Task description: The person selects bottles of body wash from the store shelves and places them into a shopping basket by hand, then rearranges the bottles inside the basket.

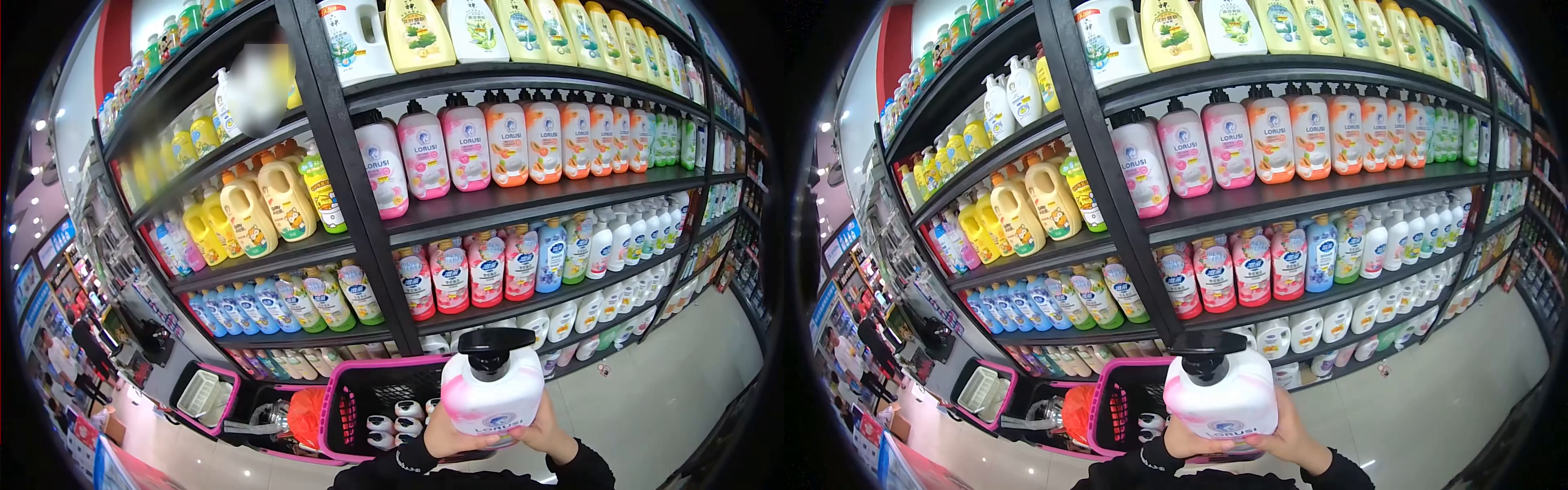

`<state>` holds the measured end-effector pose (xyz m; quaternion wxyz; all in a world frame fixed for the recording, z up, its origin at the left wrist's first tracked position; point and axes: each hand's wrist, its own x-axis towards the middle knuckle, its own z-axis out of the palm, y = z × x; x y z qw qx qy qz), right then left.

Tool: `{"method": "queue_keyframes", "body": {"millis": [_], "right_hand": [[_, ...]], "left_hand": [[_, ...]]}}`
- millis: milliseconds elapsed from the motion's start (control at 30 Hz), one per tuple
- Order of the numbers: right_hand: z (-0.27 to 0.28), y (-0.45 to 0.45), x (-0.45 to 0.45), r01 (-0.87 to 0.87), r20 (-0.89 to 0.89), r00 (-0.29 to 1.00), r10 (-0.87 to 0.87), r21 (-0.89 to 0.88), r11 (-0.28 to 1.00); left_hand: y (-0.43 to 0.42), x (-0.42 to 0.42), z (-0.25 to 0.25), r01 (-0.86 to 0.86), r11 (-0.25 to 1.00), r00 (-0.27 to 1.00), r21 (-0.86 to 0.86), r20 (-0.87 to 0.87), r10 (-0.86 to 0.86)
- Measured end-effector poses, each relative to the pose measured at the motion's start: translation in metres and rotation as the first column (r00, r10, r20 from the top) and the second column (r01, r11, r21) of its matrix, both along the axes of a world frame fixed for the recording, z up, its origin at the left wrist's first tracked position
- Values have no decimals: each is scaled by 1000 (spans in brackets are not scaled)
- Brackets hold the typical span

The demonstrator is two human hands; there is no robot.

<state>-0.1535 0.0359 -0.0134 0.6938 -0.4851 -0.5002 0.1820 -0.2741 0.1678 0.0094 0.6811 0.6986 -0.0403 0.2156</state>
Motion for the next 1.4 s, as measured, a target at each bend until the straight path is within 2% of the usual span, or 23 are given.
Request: {"method": "queue_keyframes", "body": {"millis": [67, 133, 200, 467, 567, 633, 733, 800, 867, 933, 1000, 1133, 1400], "right_hand": [[13, 14, 5, -14, -8, 1000, 14, 27, 1000], [23, 27, 13, -12, 3, 1000, 12, 20, 1000], [34, 39, 21, -8, 8, 1000, 8, -5, 1000], [80, 97, 77, -46, 117, 992, 46, -7, 999], [90, 122, 100, -93, 87, 992, 92, 12, 996], [94, 145, 120, -141, 65, 988, 137, 46, 989], [108, 168, 151, -204, 30, 979, 203, 12, 979], [115, 186, 172, -220, -9, 975, 220, 13, 975], [128, 201, 193, -311, -75, 947, 313, 39, 950], [142, 211, 215, -375, -44, 925, 377, 39, 926], [152, 220, 230, -465, -114, 878, 466, 31, 885], [170, 234, 255, -497, -89, 866, 492, -41, 867], [186, 263, 284, -502, -75, 864, 499, -43, 864]], "left_hand": [[14, 7, 11, -20, 998, 1000, 55, 8, 20], [22, 14, 23, -43, 999, 996, -2, 83, 43], [36, 23, 30, -38, 998, 996, -48, 78, 41], [84, 76, 65, -105, 990, 978, -90, 170, 119], [103, 100, 74, -88, 983, 979, -160, 169, 115], [113, 117, 79, -113, 955, 972, -275, 170, 165], [131, 142, 89, -121, 933, 974, -340, 140, 177], [141, 161, 99, -135, 943, 975, -306, 130, 182], [147, 181, 112, -159, 917, 969, -365, 121, 216], [160, 198, 118, -178, 914, 969, -366, 95, 227], [168, 213, 127, -216, 908, 960, -360, 90, 264], [180, 234, 143, -281, 887, 940, -365, 81, 331], [208, 259, 158, -303, 905, 926, -297, 134, 354]]}}
